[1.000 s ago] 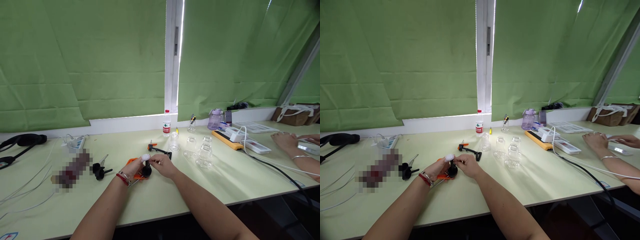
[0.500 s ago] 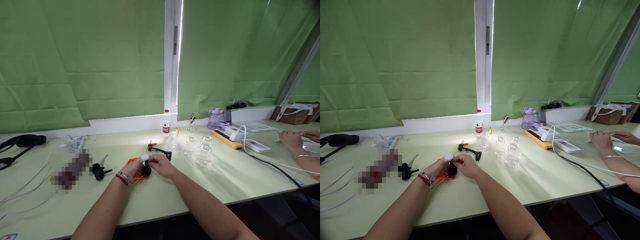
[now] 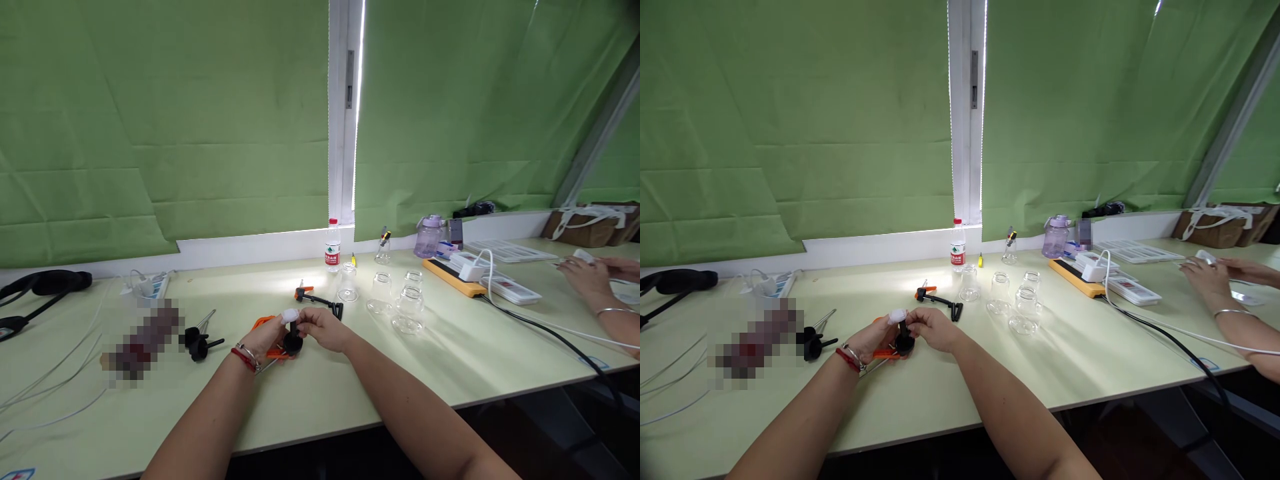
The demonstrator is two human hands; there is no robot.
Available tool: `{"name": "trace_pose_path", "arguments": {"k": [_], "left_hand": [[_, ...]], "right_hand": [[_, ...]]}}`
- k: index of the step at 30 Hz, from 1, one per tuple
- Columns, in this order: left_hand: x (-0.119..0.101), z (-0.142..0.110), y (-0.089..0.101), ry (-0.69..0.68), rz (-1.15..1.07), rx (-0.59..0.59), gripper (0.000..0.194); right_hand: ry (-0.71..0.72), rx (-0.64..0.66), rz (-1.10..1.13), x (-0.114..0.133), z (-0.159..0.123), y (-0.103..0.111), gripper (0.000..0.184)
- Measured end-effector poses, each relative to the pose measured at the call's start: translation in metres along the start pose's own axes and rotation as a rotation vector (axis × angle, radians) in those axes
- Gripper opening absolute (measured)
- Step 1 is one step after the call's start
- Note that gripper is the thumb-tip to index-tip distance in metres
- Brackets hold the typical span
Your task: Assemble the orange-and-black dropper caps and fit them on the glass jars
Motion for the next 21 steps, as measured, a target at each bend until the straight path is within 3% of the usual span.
{"name": "trace_pose_path", "arguments": {"k": [7,15,21], "left_hand": [[-0.0023,-0.0014,-0.0003,-0.027,-0.009,0.002,0.058],[0.0038,0.004,0.0033,-0.006,-0.014,0.007,0.061],[0.0016,0.0029,0.0014,-0.02,-0.014,0.021,0.058]], "right_hand": [[-0.027,0.021,-0.028,-0.0036,0.0034,0.0019,0.005],[0.081,-0.021,-0.084,-0.0006,0.0011,0.0001,0.012],[0.081,-0.026,-0.097,-0.0029,0.0023,0.0021,0.013]]}}
Point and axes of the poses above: each hand's wrist, its own z-axis towards the middle knuckle, its own y-axis out of the back of the hand, x = y × z, the point moved 7 cm from there along z, towards the middle knuckle, and after that the axes turned 1 degree about -z, right-handed, at the moved point
